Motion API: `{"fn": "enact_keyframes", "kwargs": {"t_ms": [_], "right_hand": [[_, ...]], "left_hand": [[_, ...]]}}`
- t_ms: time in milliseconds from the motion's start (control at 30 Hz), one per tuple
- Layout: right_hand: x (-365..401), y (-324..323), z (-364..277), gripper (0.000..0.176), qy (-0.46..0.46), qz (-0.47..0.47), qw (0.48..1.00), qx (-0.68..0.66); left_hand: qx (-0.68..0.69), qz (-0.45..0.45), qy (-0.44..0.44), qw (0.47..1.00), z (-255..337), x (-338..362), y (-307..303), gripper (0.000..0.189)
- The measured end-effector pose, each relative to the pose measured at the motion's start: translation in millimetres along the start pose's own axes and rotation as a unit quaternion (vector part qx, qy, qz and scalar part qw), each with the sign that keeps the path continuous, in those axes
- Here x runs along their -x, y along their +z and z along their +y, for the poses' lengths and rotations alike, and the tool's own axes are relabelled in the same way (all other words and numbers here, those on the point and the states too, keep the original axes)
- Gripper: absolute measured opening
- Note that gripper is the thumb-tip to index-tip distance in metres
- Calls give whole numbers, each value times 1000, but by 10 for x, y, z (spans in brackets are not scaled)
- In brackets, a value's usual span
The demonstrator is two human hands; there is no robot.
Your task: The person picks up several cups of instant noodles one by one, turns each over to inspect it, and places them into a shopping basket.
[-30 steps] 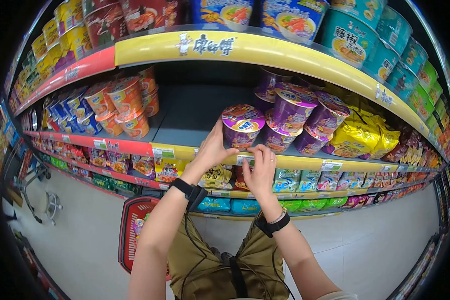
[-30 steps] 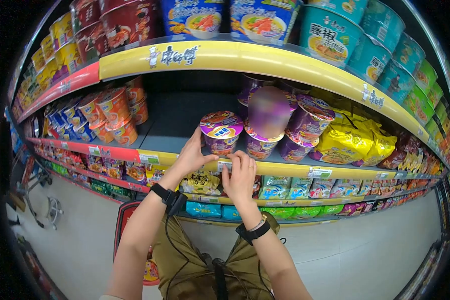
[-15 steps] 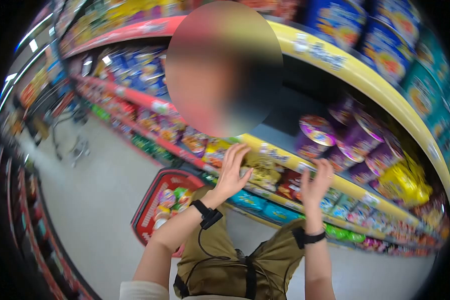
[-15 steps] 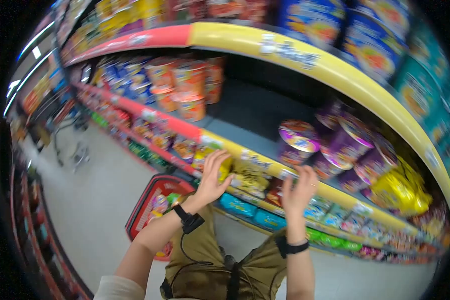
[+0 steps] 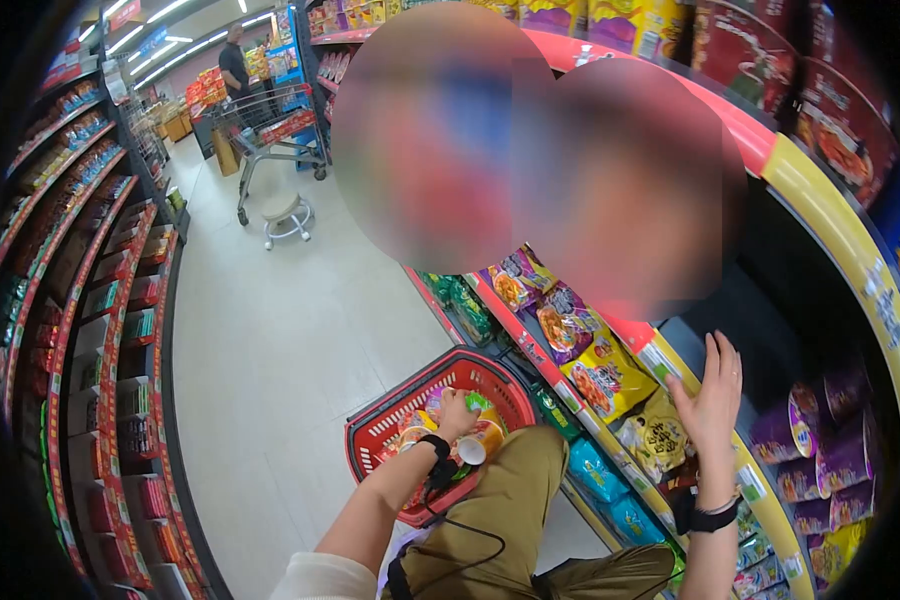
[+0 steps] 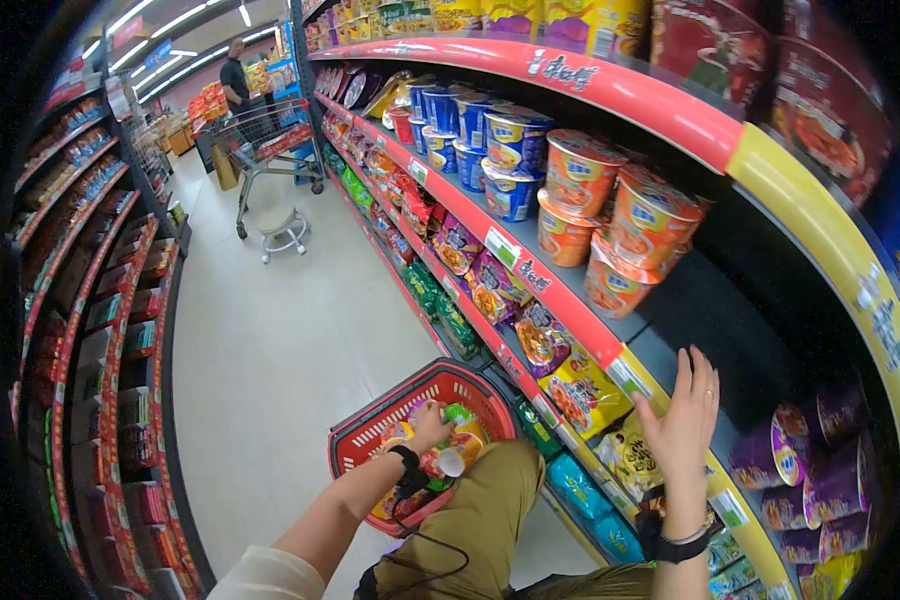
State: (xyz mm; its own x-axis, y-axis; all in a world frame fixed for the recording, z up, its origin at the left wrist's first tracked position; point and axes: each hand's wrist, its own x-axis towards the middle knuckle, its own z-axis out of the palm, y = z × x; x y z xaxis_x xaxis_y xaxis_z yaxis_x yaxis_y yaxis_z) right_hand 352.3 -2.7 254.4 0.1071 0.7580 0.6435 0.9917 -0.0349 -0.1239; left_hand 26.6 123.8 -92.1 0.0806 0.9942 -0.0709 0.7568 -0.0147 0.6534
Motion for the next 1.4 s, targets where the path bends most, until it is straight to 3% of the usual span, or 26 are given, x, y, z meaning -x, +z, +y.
{"fn": "enact_keyframes", "kwargs": {"t_ms": [67,100,133,200,333,433,533,667,733,800,867,933,1033,1067,1133,1200,1233,1267,1333,1400], "right_hand": [[-105,177,184,70,-25,-105,988,114],[-186,167,125,79,36,-179,979,94],[-194,160,102,79,34,-201,973,107],[-205,177,75,80,40,-182,978,95],[-241,180,3,79,40,-191,974,118],[-234,200,34,79,23,-186,974,131],[-254,196,19,79,23,-193,973,125],[-276,204,7,79,18,-192,972,131],[-286,206,10,79,18,-196,972,130],[-287,198,9,79,17,-196,972,129],[-300,196,-13,79,21,-193,973,121],[-305,194,-34,78,28,-192,973,123],[-294,189,-21,77,35,-185,974,125],[-284,191,-18,77,35,-181,975,125],[-271,189,-11,78,45,-174,976,121],[-249,190,0,77,36,-164,978,123],[-237,185,-20,73,36,-152,982,107],[-190,171,-46,73,44,-146,983,106],[-80,188,-141,72,-79,-31,991,107],[256,310,-455,75,-102,-97,988,-62]], "left_hand": [[5,-21,-82,996,-187,-17,128,69],[-40,2,-95,995,-308,-46,244,77],[-7,-7,-108,994,-479,-99,336,81],[-5,90,-97,991,-528,-61,379,76],[-9,108,-120,987,-626,-141,461,83],[-38,108,-144,983,-637,-312,555,90],[-62,-4,-225,972,-650,-491,625,98],[-121,-85,-216,965,-690,-464,677,91],[-267,-20,-127,955,-646,-421,655,82],[-240,-76,-133,959,-665,-375,665,78],[-292,-5,-33,956,-809,-342,740,80],[-308,3,-5,951,-715,-291,638,87],[-89,5,-165,982,-514,-201,422,96],[-92,7,-160,983,-583,-183,418,96],[165,115,-182,963,-746,-122,365,97],[157,122,-168,966,-483,29,34,90],[349,77,-191,914,-287,134,-167,86],[526,22,-208,824,-76,263,-367,81],[577,-39,-144,803,250,493,-684,74],[620,-71,-71,778,500,686,-884,76]]}}
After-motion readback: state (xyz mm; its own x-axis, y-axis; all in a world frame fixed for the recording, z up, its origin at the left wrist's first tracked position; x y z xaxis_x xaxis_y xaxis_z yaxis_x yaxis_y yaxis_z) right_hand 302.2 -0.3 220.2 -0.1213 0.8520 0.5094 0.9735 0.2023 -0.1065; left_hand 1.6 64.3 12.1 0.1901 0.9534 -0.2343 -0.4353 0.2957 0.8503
